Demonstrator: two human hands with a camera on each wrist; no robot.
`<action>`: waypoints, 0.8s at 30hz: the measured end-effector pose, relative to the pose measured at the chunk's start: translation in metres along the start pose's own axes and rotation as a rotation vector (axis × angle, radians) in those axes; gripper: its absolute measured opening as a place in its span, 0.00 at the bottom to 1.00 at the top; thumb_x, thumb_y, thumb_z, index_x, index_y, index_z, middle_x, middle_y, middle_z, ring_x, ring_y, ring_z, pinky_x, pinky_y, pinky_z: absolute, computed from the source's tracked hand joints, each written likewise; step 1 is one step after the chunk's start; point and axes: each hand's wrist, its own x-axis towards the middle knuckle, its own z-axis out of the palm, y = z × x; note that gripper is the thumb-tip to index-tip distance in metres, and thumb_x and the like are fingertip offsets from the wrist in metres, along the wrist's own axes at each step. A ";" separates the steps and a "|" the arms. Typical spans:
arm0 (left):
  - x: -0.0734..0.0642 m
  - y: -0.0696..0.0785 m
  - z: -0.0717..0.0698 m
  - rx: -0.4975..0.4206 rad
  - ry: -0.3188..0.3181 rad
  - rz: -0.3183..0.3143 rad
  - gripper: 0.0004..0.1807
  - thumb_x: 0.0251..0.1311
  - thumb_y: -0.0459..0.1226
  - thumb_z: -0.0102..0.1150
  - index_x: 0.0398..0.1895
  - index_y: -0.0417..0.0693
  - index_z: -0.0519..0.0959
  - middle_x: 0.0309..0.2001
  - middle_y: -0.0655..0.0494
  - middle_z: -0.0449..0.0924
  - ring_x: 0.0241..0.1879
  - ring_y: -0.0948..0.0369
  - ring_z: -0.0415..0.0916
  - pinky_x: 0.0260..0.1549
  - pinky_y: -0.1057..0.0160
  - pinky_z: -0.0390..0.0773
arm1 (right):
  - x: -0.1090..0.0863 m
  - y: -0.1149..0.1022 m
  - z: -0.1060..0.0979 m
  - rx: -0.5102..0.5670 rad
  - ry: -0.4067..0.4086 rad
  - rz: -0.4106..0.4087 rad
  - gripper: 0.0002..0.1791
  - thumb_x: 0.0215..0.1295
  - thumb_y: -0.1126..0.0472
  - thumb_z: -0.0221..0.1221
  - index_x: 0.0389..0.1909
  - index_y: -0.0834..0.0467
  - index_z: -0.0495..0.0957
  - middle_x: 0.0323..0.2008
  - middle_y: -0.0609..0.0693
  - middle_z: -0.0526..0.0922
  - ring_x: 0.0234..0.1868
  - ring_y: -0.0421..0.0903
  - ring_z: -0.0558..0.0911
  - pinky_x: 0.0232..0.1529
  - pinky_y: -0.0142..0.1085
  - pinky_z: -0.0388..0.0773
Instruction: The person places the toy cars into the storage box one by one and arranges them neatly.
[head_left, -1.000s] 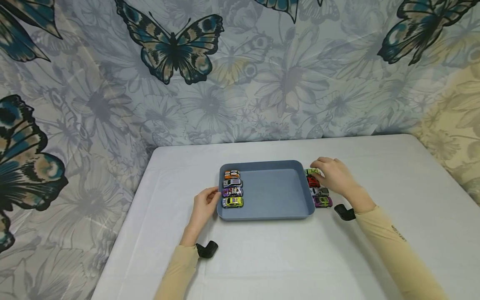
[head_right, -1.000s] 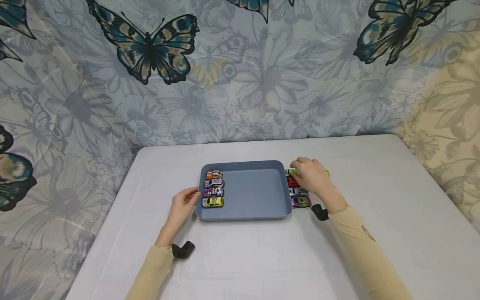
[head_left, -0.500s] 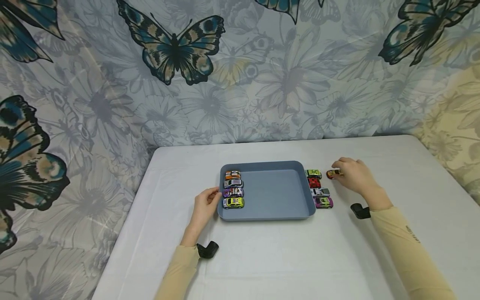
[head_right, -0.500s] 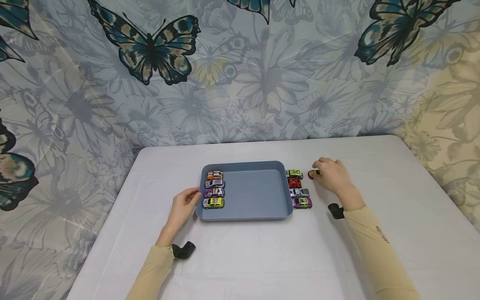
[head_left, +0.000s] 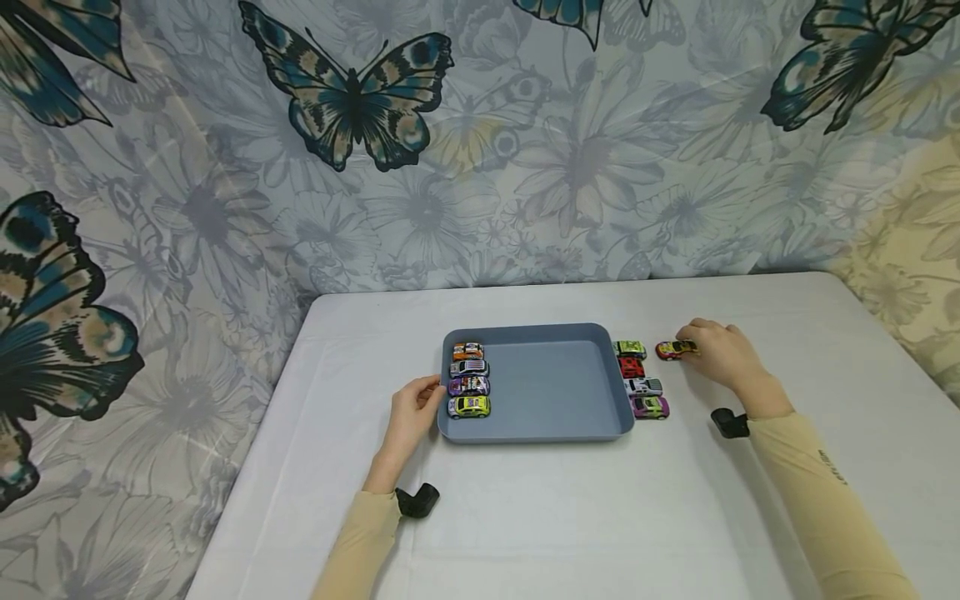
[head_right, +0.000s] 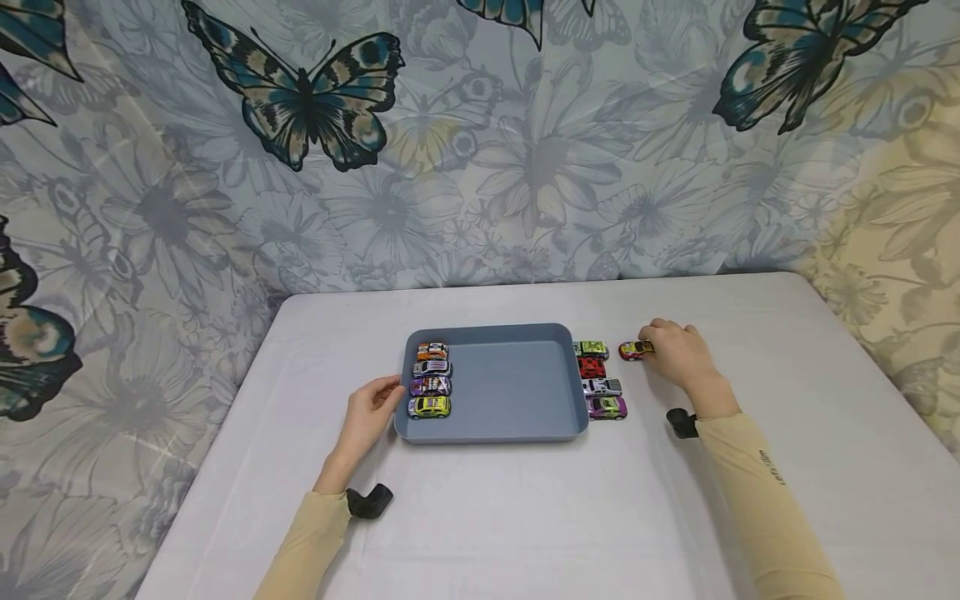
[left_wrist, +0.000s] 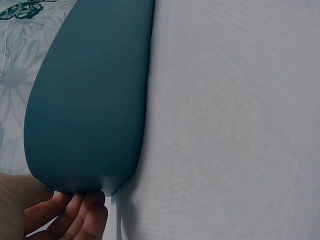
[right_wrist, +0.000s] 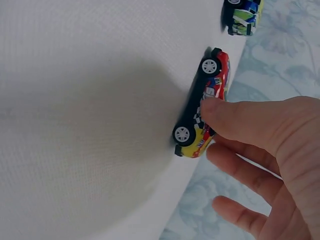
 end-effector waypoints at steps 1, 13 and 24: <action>0.000 0.000 0.000 -0.003 0.000 0.000 0.15 0.61 0.31 0.56 0.47 0.28 0.77 0.36 0.43 0.80 0.34 0.54 0.77 0.33 0.65 0.80 | 0.000 0.000 0.001 0.003 0.004 -0.003 0.14 0.47 0.71 0.66 0.37 0.68 0.79 0.37 0.63 0.79 0.39 0.62 0.78 0.36 0.59 0.69; 0.000 0.000 0.000 -0.003 -0.002 0.006 0.15 0.62 0.32 0.56 0.47 0.28 0.77 0.36 0.43 0.80 0.34 0.54 0.77 0.33 0.64 0.80 | -0.002 0.002 0.004 0.005 0.025 0.005 0.12 0.48 0.73 0.65 0.36 0.67 0.79 0.37 0.63 0.79 0.39 0.61 0.78 0.35 0.57 0.69; 0.000 0.000 0.000 0.000 -0.004 0.001 0.14 0.62 0.32 0.56 0.47 0.28 0.77 0.37 0.43 0.80 0.34 0.54 0.77 0.34 0.64 0.80 | -0.004 0.001 0.000 -0.008 0.049 0.004 0.08 0.50 0.71 0.65 0.33 0.66 0.79 0.32 0.59 0.79 0.35 0.59 0.78 0.33 0.54 0.69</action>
